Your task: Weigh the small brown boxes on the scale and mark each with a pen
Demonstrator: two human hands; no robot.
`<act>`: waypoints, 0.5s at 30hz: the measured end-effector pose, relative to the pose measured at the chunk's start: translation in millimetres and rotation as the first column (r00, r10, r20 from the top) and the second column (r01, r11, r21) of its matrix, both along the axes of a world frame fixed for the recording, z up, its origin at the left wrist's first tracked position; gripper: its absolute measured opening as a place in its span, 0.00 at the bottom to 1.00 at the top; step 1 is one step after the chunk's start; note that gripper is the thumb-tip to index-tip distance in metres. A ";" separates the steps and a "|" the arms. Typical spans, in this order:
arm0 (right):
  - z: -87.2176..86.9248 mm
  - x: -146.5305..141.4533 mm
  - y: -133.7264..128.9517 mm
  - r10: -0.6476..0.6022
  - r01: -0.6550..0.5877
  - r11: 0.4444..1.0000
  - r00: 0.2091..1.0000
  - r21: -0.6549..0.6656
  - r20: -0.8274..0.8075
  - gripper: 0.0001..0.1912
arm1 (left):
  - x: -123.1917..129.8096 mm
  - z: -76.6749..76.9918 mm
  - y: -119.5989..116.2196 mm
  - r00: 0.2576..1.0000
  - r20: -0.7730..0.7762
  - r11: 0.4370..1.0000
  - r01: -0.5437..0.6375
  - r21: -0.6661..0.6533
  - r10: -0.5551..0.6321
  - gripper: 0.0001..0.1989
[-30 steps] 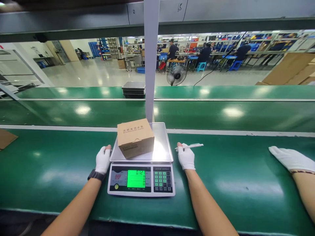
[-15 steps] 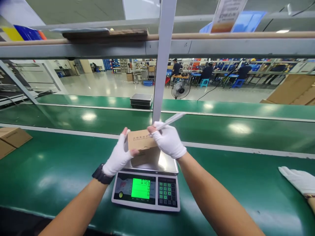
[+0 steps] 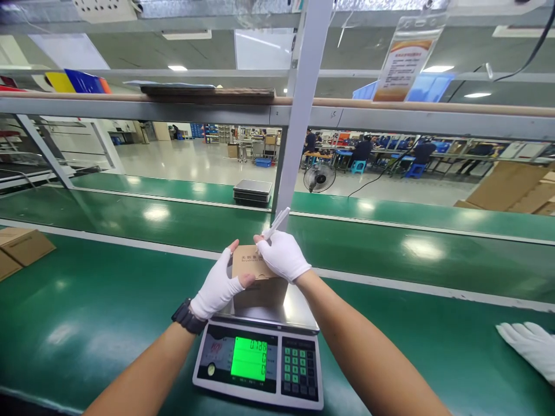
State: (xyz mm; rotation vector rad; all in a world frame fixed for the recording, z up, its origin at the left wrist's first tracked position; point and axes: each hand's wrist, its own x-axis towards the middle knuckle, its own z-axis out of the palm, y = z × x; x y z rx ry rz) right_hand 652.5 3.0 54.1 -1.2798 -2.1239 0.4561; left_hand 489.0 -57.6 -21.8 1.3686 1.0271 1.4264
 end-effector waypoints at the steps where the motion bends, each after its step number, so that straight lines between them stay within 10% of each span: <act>1: -0.5 -0.2 0.3 0.003 -0.003 1.000 1.000 0.003 0.006 0.18 | 0.3 -0.1 0.1 1.000 0.005 1.000 0.001 -0.001 -0.001 0.55; 15: -0.2 -0.7 -1.9 -0.077 0.077 0.997 0.997 0.012 0.019 0.16 | 0.2 0.6 -0.4 1.000 0.006 1.000 -0.002 -0.017 0.002 0.55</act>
